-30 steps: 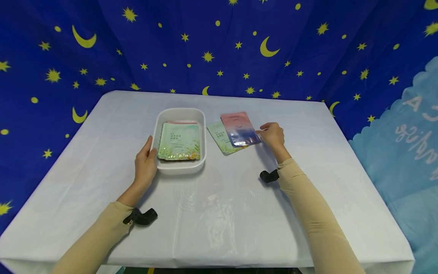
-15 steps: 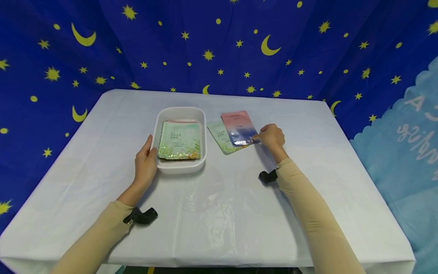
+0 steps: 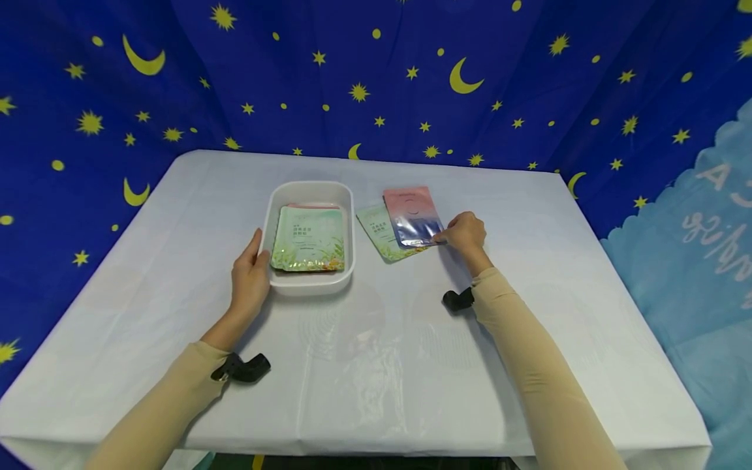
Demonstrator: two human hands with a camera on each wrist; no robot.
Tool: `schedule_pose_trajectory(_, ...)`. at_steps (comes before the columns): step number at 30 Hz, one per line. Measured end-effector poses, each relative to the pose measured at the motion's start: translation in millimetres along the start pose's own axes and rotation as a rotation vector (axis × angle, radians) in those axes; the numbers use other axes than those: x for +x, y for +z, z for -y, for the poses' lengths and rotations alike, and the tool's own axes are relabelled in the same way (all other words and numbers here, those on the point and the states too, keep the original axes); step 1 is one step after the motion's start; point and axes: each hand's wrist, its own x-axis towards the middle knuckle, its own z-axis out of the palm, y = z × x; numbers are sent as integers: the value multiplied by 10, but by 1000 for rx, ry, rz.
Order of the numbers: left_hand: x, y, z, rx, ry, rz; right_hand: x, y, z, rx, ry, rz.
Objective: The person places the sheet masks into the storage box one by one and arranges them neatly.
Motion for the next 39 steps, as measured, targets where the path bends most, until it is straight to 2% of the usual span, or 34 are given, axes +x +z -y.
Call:
schedule_pose_trajectory(6, -7, -6, -20, -18, -10, 6, 5, -1, -13, 32, 17, 22)
schedule_pose_trajectory(12, -3, 1, -11, -10, -12, 5, 18, 3, -61, 46, 35, 8)
schedule_pose_trajectory(16, -6, 3, -7, 1, -13, 2, 50, -4, -103, 86, 66, 39)
schedule_pose_trajectory(21, -7, -3, -10, -2, 0, 6, 104, -23, -135, 243, 128, 130)
schedule_pose_trajectory(26, -9, -6, -15, -8, -2, 7, 108, -24, -148, 427, 168, 184)
schedule_pose_trajectory(39, -3, 2, -12, -24, -4, 5, 17, -43, -145, 783, 250, 161)
